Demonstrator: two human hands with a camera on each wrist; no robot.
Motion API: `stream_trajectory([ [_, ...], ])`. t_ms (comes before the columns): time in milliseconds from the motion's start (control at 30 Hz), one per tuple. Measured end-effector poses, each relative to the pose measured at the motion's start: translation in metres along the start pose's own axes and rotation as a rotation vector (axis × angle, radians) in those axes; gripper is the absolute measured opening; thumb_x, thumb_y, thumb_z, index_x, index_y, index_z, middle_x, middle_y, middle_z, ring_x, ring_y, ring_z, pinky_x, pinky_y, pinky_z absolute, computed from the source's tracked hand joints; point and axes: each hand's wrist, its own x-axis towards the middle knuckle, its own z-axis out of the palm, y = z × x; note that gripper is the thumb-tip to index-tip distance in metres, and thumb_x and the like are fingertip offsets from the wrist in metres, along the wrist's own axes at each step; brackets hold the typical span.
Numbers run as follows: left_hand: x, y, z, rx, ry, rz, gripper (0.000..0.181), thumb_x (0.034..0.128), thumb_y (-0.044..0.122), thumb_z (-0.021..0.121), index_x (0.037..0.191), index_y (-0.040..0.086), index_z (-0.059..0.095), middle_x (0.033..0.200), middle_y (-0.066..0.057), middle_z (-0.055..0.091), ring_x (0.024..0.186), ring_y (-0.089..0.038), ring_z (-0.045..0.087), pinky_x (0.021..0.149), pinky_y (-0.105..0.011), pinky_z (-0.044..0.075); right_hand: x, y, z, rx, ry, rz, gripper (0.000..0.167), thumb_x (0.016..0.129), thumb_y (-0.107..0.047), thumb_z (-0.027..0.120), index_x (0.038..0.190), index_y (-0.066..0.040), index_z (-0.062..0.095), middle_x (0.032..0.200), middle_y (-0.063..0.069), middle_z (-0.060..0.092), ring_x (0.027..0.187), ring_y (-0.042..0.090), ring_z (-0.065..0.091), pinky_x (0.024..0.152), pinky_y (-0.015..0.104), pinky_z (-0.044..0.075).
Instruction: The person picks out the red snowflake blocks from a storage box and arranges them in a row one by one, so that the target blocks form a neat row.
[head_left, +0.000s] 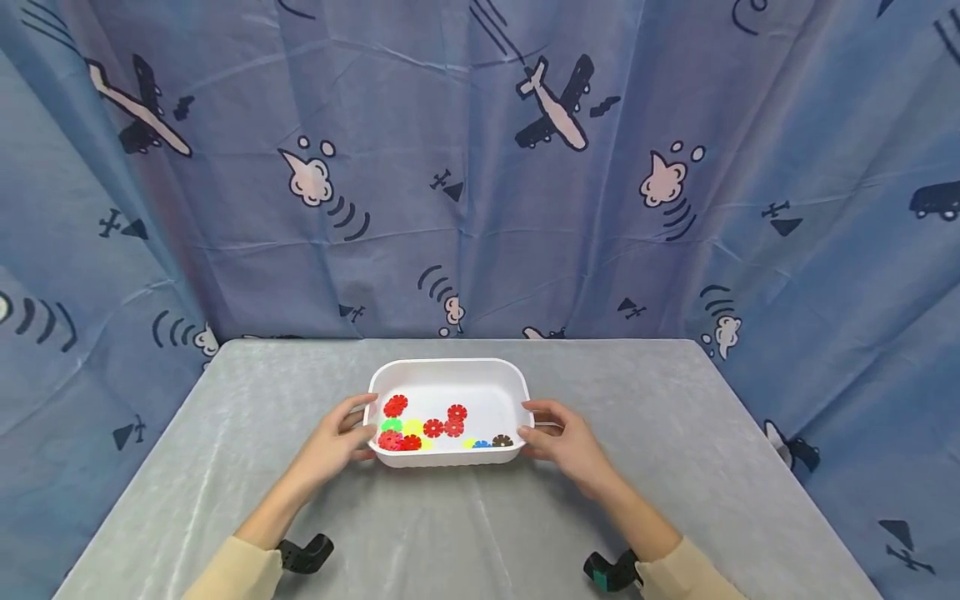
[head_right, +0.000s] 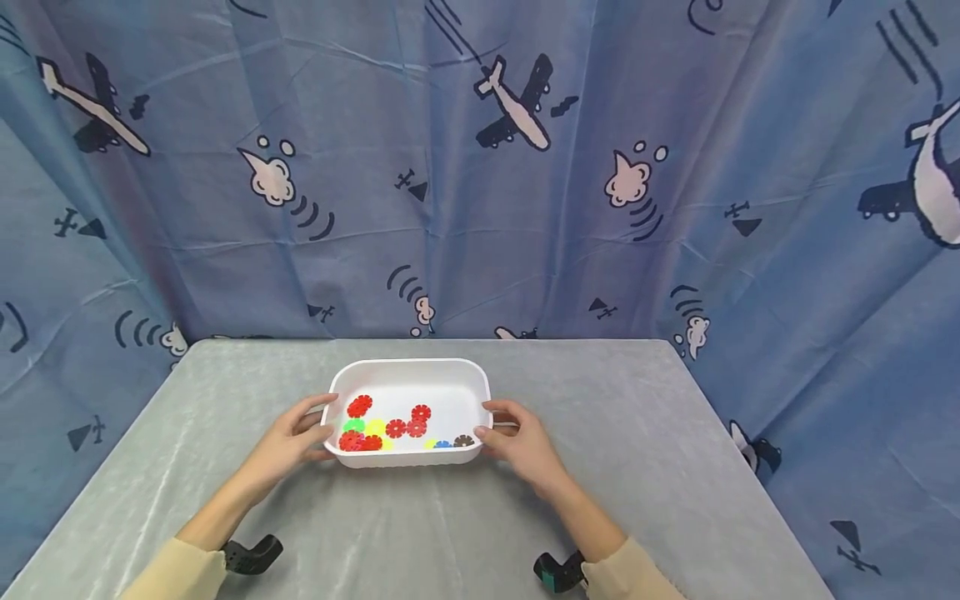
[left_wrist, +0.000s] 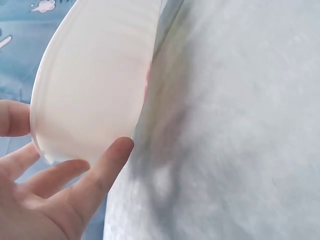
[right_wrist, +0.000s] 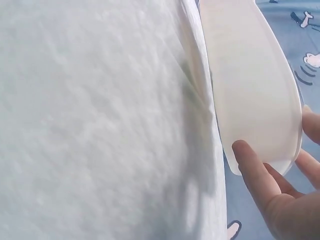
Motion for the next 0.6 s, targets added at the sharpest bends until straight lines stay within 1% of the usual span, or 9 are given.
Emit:
stream_trajectory([
  [133, -0.004, -0.006, -0.006, -0.002, -0.004, -0.011, 0.053, 0.0999, 0.003, 0.056, 0.151, 0.003, 0.042, 0.15, -0.033, 0.042, 0.122, -0.042, 0.059, 0.083, -0.045, 0.06, -0.005, 0.003, 0.005, -0.031, -0.033, -0.014, 0.051, 0.094, -0.006, 0.073, 0.138, 0.008, 0.051, 0.129, 0.033, 0.053, 0.105, 0.033, 0.066, 0.085, 0.046, 0.06],
  [267, -0.009, -0.012, -0.01, -0.017, -0.018, -0.017, 0.052, 0.1007, 0.002, 0.054, 0.151, 0.002, 0.041, 0.15, -0.033, 0.042, 0.122, -0.042, 0.059, 0.084, -0.047, 0.06, -0.009, 0.005, 0.009, -0.078, -0.04, 0.001, 0.052, 0.094, -0.01, 0.074, 0.138, 0.006, 0.053, 0.128, 0.03, 0.054, 0.101, 0.026, 0.066, 0.084, 0.045, 0.06],
  [367, -0.012, -0.014, -0.012, -0.027, -0.034, -0.012, 0.052, 0.1006, 0.001, 0.054, 0.151, 0.0, 0.04, 0.149, -0.034, 0.042, 0.12, -0.042, 0.06, 0.084, -0.046, 0.06, -0.011, 0.007, 0.011, -0.096, -0.038, 0.016, 0.052, 0.093, -0.011, 0.075, 0.138, 0.005, 0.054, 0.127, 0.03, 0.055, 0.1, 0.025, 0.067, 0.083, 0.044, 0.061],
  [467, -0.014, -0.015, -0.012, -0.042, -0.046, -0.007, 0.053, 0.0999, 0.0, 0.054, 0.151, -0.002, 0.039, 0.149, -0.035, 0.041, 0.118, -0.041, 0.061, 0.083, -0.044, 0.06, -0.013, 0.008, 0.012, -0.089, -0.044, 0.021, 0.052, 0.092, -0.01, 0.075, 0.137, 0.006, 0.054, 0.126, 0.03, 0.055, 0.099, 0.025, 0.066, 0.082, 0.043, 0.061],
  [600, -0.016, -0.019, -0.012, -0.053, -0.052, -0.007, 0.053, 0.0996, -0.001, 0.054, 0.15, -0.002, 0.039, 0.149, -0.035, 0.041, 0.118, -0.041, 0.061, 0.082, -0.042, 0.061, -0.014, 0.011, 0.012, -0.078, -0.058, 0.018, 0.053, 0.092, -0.008, 0.075, 0.137, 0.007, 0.053, 0.126, 0.032, 0.054, 0.101, 0.027, 0.067, 0.081, 0.038, 0.061],
])
